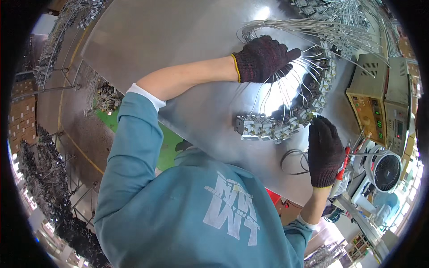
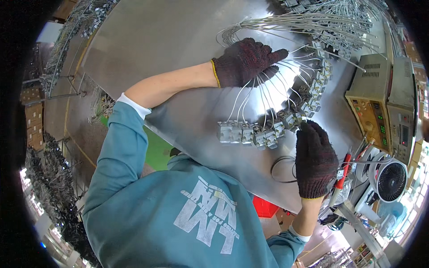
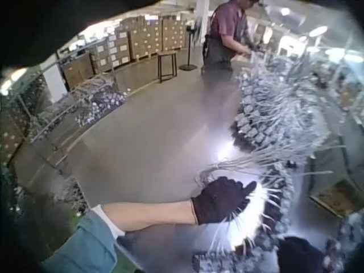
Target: Assembling silver tinsel-like components, organizing them, and transporting them on a rolling cart in a production facility.
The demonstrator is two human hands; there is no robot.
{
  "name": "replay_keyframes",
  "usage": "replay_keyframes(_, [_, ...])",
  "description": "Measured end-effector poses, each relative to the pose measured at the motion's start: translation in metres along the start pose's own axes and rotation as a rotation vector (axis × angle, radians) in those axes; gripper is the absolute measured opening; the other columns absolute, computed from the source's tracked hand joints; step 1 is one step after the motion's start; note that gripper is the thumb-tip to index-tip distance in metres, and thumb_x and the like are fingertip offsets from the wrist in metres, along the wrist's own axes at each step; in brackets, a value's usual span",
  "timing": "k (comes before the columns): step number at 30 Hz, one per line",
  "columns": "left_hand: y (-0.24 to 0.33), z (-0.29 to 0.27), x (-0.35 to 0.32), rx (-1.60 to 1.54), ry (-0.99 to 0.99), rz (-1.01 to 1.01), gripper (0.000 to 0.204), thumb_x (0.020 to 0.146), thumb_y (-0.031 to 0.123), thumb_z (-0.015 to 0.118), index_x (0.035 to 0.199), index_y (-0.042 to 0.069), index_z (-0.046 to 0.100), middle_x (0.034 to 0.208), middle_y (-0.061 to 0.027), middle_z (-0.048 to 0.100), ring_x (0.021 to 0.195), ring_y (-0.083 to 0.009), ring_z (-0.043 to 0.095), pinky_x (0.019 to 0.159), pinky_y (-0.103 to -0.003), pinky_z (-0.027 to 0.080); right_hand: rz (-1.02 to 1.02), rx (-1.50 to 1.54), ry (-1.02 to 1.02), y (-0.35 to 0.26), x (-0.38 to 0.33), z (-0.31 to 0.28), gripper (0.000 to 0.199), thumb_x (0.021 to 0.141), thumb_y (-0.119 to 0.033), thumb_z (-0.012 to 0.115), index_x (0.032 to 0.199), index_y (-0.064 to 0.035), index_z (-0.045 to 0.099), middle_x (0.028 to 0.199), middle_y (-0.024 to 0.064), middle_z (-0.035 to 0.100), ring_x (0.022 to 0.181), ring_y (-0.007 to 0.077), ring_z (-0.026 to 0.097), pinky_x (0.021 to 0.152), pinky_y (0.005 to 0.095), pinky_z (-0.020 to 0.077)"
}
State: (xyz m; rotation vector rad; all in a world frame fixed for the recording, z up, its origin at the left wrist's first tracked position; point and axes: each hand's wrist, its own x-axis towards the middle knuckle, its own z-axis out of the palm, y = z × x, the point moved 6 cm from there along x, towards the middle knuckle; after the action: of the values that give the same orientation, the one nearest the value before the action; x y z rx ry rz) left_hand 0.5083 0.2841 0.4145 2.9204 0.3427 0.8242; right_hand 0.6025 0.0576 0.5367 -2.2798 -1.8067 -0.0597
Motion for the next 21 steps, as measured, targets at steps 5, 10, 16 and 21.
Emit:
replay_keyframes(5, [0.002, -0.002, 0.001, -0.007, 0.008, 0.0, 0.045, 0.104, 0.04, 0.057, 0.134, 0.007, 0.061, 0.078, -0.0151, 0.067, 0.072, -0.0331, 0.068, 0.07, -0.05, 0.053, 0.133, 0.207, -0.005, 0.028, -0.004, 0.006, 0.021, 0.1, -0.01, 0.077, 0.119, -0.0015, 0.077, 0.111, 0.0149, 0.08, 0.096, 0.0179, 0.078, 0.083, 0.0354, 0.061])
replay_keyframes(10, [-0.001, -0.006, 0.001, -0.041, 0.042, 0.018, 0.047, 0.104, 0.041, 0.057, 0.137, 0.007, 0.06, 0.083, -0.0162, 0.069, 0.076, -0.0339, 0.07, 0.071, -0.052, 0.053, 0.205, 0.263, -0.04, 0.027, 0.004, 0.004, 0.019, 0.101, -0.011, 0.075, 0.119, -0.002, 0.077, 0.109, 0.0165, 0.08, 0.096, 0.021, 0.078, 0.085, 0.0362, 0.0604])
replay_keyframes(16, [0.002, -0.004, 0.002, 0.005, -0.021, -0.004, 0.047, 0.104, 0.041, 0.056, 0.136, 0.007, 0.06, 0.087, -0.0152, 0.07, 0.078, -0.0337, 0.07, 0.073, -0.052, 0.053, -0.012, 0.069, -0.085, 0.012, 0.014, -0.007, 0.02, 0.097, -0.009, 0.077, 0.117, -0.0049, 0.077, 0.113, 0.0165, 0.078, 0.098, 0.0329, 0.078, 0.085, 0.0385, 0.0607])
replay_keyframes(21, [0.004, -0.007, 0.004, -0.011, -0.06, -0.006, 0.047, 0.101, 0.037, 0.058, 0.136, 0.005, 0.06, 0.089, -0.0127, 0.071, 0.084, -0.0331, 0.069, 0.078, -0.051, 0.053, -0.064, 0.042, -0.071, 0.007, 0.01, -0.011, 0.021, 0.096, -0.01, 0.078, 0.117, -0.0089, 0.078, 0.117, 0.0138, 0.078, 0.098, 0.0331, 0.078, 0.083, 0.0399, 0.0613])
